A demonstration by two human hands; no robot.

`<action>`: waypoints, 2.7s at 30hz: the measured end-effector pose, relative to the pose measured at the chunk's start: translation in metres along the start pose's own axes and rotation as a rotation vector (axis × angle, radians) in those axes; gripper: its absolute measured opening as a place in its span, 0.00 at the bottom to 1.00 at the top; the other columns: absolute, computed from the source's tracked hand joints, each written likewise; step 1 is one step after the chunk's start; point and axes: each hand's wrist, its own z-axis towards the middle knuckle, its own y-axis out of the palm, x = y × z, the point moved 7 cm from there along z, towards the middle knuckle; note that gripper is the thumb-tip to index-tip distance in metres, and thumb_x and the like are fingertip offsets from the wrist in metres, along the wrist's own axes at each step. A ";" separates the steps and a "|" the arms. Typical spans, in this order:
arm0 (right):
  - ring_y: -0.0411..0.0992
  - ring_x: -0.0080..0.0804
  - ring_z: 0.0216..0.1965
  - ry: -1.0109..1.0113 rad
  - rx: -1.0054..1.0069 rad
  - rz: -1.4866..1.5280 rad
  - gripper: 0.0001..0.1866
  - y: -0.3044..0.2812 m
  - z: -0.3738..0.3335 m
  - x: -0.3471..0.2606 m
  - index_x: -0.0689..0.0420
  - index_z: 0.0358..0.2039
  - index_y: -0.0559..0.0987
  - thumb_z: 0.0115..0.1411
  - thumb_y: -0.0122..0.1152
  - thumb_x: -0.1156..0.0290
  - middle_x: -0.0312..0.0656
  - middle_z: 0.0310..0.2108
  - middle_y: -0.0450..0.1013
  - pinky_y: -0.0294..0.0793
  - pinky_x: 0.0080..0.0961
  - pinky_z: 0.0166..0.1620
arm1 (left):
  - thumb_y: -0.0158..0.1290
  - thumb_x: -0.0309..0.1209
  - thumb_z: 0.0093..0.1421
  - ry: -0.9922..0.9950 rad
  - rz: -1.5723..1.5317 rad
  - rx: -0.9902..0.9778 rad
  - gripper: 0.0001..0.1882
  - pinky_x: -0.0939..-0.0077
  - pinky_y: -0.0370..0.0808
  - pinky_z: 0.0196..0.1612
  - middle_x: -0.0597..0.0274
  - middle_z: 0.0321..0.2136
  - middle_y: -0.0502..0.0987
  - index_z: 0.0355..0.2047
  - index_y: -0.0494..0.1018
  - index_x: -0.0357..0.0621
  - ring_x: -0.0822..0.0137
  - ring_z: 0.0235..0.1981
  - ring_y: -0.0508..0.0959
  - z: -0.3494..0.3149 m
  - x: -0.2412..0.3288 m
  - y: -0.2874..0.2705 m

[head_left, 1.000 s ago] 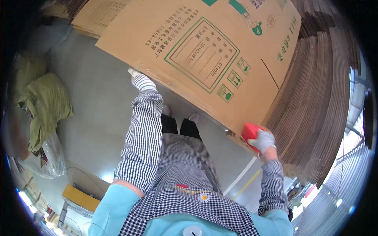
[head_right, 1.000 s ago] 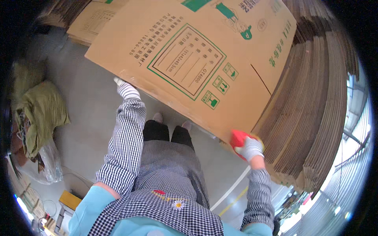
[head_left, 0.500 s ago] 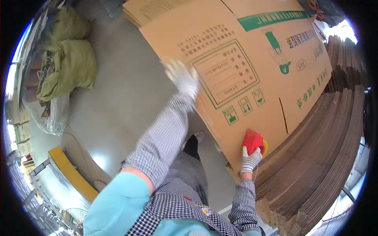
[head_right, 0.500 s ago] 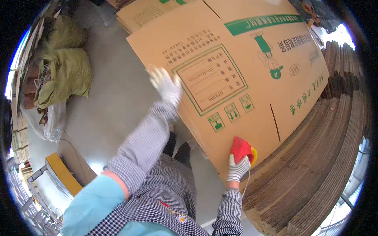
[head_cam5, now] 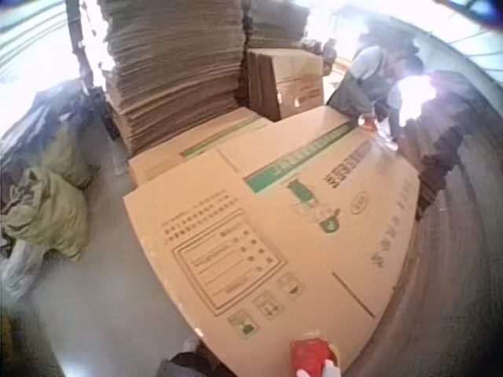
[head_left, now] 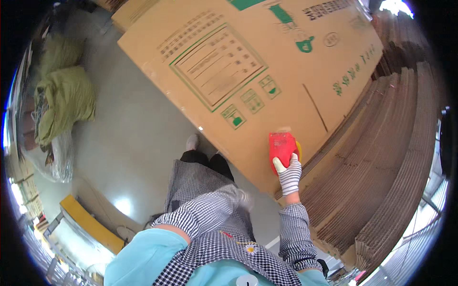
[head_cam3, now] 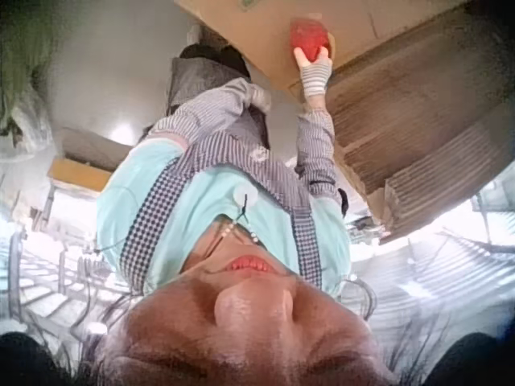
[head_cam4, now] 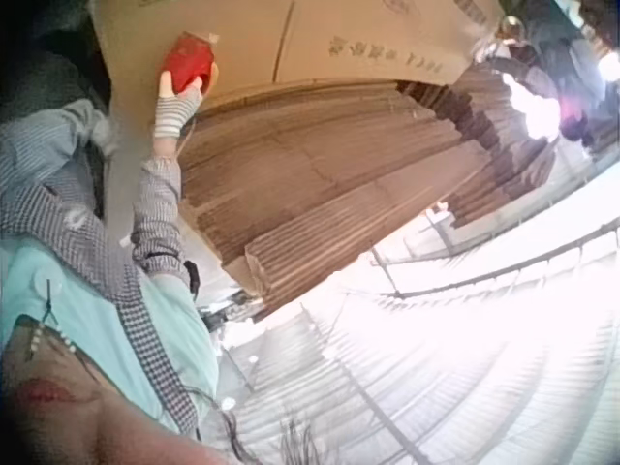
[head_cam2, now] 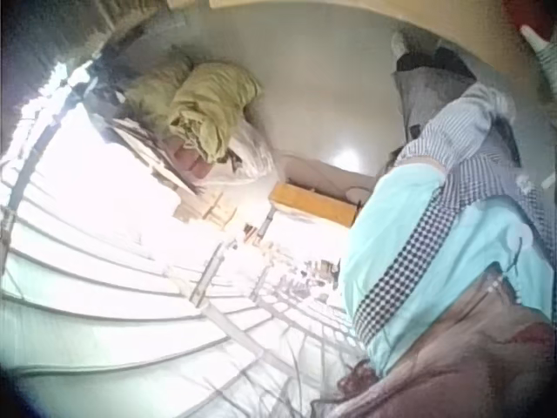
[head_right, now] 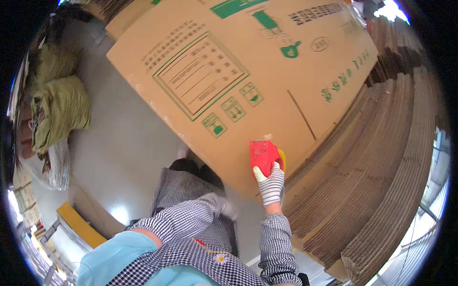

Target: Taping and stacking large cardboard sheets and boxes using a hand-held tape dispenser.

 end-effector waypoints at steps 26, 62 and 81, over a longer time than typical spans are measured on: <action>0.79 0.33 0.35 0.185 -0.380 0.116 0.34 -0.075 0.210 -0.097 0.67 0.43 0.79 0.47 0.74 0.49 0.48 0.35 0.80 0.78 0.30 0.41 | 0.62 0.40 0.57 -0.181 -0.056 1.444 0.17 0.67 0.71 0.53 0.51 0.47 0.78 0.39 0.80 0.39 0.56 0.48 0.76 -0.018 -0.013 -0.714; 0.76 0.49 0.49 0.221 -0.454 -1.458 0.29 -0.094 0.189 -0.061 0.57 0.45 0.81 0.50 0.66 0.47 0.51 0.41 0.80 0.69 0.47 0.53 | 0.52 0.50 0.64 0.292 -1.749 1.275 0.41 0.48 0.71 0.57 0.44 0.63 0.61 0.69 0.48 0.44 0.49 0.59 0.68 -0.266 -0.108 -0.688; 0.75 0.32 0.48 -0.065 0.678 0.742 0.36 -0.032 -0.070 -0.105 0.64 0.54 0.75 0.50 0.68 0.52 0.43 0.48 0.77 0.73 0.31 0.54 | 0.53 0.41 0.63 0.139 -1.208 0.811 0.33 0.58 0.68 0.62 0.54 0.59 0.66 0.64 0.57 0.40 0.57 0.59 0.69 -0.215 -0.042 -0.589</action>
